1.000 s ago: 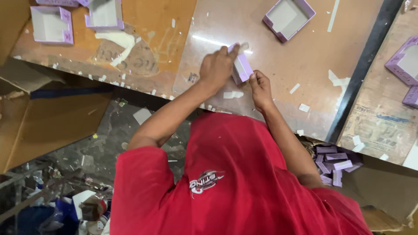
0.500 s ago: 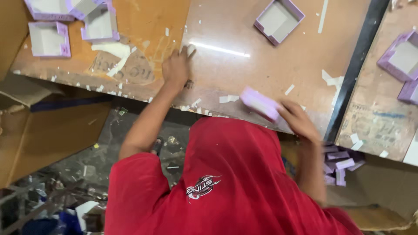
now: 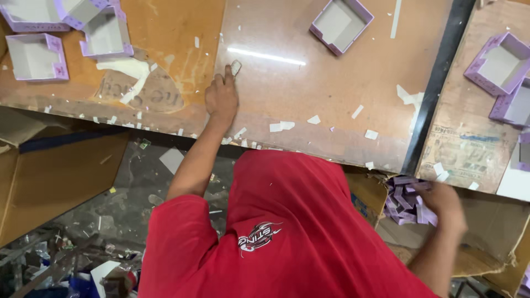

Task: The person repeatedly picks up small purple cardboard boxes and uses a wooden stick to press and fold the inner flaps. They handle the boxes one at a time, rotating them to work on different sides, and place finished units aside on the table.

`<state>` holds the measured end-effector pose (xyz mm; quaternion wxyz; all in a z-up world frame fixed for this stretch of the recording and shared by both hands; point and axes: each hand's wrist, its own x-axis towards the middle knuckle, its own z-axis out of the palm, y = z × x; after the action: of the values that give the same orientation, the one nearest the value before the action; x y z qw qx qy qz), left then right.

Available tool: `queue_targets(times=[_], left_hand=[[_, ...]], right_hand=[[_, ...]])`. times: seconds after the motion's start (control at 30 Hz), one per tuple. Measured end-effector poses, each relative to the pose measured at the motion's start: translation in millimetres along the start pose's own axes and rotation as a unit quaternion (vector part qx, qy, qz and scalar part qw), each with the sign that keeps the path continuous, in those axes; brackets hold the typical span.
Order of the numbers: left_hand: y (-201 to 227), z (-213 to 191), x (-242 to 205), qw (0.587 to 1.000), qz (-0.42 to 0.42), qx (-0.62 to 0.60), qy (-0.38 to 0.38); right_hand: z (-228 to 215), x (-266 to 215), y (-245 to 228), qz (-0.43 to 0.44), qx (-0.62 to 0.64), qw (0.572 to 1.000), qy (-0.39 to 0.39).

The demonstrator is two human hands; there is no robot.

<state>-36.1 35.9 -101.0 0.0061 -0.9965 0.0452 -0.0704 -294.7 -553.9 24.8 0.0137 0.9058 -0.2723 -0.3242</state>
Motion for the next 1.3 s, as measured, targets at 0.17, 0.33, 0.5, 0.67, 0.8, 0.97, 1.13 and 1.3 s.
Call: queue_targets(times=[0.17, 0.33, 0.5, 0.67, 0.8, 0.97, 1.13, 1.3], left_hand=[[2.2, -3.5, 5.5, 1.0, 0.02, 0.019, 0.004], [1.0, -8.4, -8.2, 1.0, -0.008, -0.009, -0.005], [2.9, -25.1, -40.2, 0.999, -0.033, -0.021, 0.006], [12.0, -44.9, -56.5, 0.997, -0.057, -0.058, 0.015], [36.5, -60.8, -64.0, 0.979, -0.084, -0.185, -0.033], [66.2, -78.2, -59.3, 0.931, -0.04, -0.363, -0.007], [78.6, -90.3, -35.2, 0.935, 0.109, -0.337, 0.034], [93.1, -76.3, 0.9, 0.953, 0.264, -0.146, -0.002]], right_hand=[[-40.4, 45.2, -218.4, -0.326, 0.387, 0.848, 0.157], [-78.5, 139.4, -384.2, -0.418, 0.359, 0.766, 0.33], [-70.7, 178.5, -431.9, -0.325, 0.331, 0.842, 0.277], [-45.6, 144.7, -381.0, -0.417, 0.338, 0.786, 0.306], [-29.7, 127.7, -356.8, -0.436, 0.429, 0.722, 0.325], [-28.6, 130.7, -369.0, -0.36, 0.303, 0.838, 0.275], [-70.3, 81.2, -367.1, -0.379, 0.288, 0.834, 0.278], [-112.5, 19.0, -370.6, -0.389, 0.065, 0.834, 0.386]])
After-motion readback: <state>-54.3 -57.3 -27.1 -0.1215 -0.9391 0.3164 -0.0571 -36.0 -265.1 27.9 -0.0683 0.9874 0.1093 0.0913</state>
